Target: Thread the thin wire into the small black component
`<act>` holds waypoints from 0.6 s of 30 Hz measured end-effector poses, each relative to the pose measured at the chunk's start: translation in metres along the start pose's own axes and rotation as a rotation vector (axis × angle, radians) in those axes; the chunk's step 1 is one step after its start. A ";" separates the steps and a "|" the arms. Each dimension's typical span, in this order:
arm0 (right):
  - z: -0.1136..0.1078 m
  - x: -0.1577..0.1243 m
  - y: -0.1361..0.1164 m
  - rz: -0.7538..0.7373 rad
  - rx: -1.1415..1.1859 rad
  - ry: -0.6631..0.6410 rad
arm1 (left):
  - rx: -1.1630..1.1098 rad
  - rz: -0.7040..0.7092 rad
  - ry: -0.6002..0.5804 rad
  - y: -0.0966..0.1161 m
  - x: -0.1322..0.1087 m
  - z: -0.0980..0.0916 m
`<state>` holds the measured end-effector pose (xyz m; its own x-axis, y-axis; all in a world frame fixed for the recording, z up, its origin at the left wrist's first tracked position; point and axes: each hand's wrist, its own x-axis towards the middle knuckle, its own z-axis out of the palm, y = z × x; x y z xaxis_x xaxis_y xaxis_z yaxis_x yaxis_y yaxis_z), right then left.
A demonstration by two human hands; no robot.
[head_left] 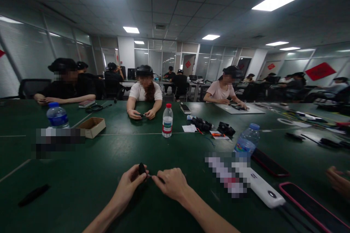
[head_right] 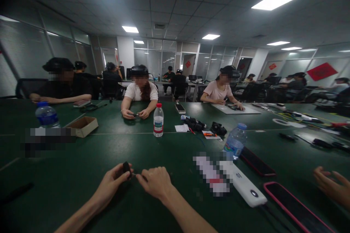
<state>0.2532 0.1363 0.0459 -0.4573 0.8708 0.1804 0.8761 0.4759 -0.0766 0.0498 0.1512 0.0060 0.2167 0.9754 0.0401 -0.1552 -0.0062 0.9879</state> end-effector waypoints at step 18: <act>0.006 -0.002 0.001 0.020 -0.017 0.014 | 0.115 0.070 -0.020 0.010 -0.004 0.004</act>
<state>0.2539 0.1360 0.0393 -0.4376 0.8783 0.1926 0.8876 0.4562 -0.0640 0.0510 0.1459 0.0159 0.2289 0.9671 0.1110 -0.0592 -0.1000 0.9932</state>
